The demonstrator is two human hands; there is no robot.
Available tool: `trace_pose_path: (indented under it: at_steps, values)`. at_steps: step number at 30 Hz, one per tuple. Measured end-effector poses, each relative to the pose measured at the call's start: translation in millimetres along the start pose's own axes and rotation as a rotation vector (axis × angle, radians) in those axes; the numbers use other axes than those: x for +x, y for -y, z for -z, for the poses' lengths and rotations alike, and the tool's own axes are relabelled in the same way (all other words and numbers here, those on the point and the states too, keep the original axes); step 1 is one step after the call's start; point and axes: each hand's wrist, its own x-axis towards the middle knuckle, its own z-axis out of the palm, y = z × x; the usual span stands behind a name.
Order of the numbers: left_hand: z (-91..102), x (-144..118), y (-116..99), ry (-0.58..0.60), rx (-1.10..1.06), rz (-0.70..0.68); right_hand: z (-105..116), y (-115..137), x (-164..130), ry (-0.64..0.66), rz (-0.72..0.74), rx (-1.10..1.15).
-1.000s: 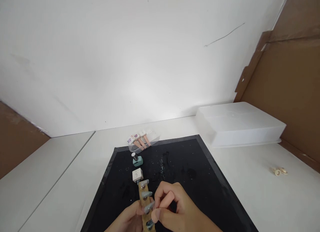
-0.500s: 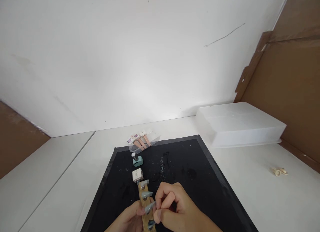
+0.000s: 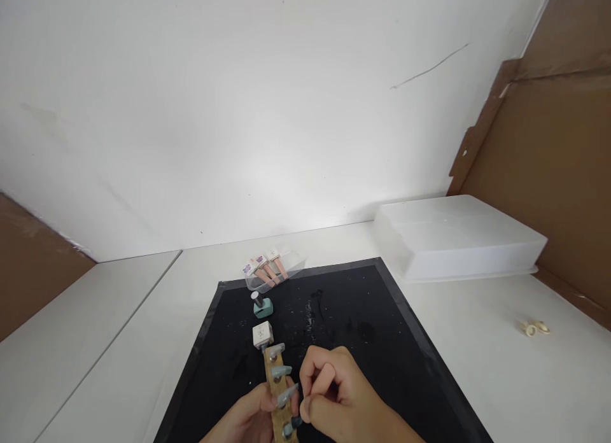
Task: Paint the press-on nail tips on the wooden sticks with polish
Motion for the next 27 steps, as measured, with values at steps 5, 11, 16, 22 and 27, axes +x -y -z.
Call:
trace_pose_path:
  at_steps: [5, 11, 16, 22, 27]
  values:
    - [-2.9, -4, 1, 0.016, -0.035, 0.014, -1, 4, 0, -0.033, -0.031, 0.007]
    - [-6.7, -5, 0, 0.097, -0.145, 0.025, -1, 6, 1, -0.038, -0.044, 0.014]
    - [-8.8, -8, -3, 0.103, -0.146, 0.022, -2, 7, 3, -0.033, -0.059, 0.081]
    - [-9.3, -12, -3, 0.115, -0.151, 0.047, -3, 6, 2, -0.060, -0.022, 0.057]
    - [-8.0, -9, -2, 0.111, -0.148, 0.047, -3, 5, 3, -0.039, 0.004, 0.070]
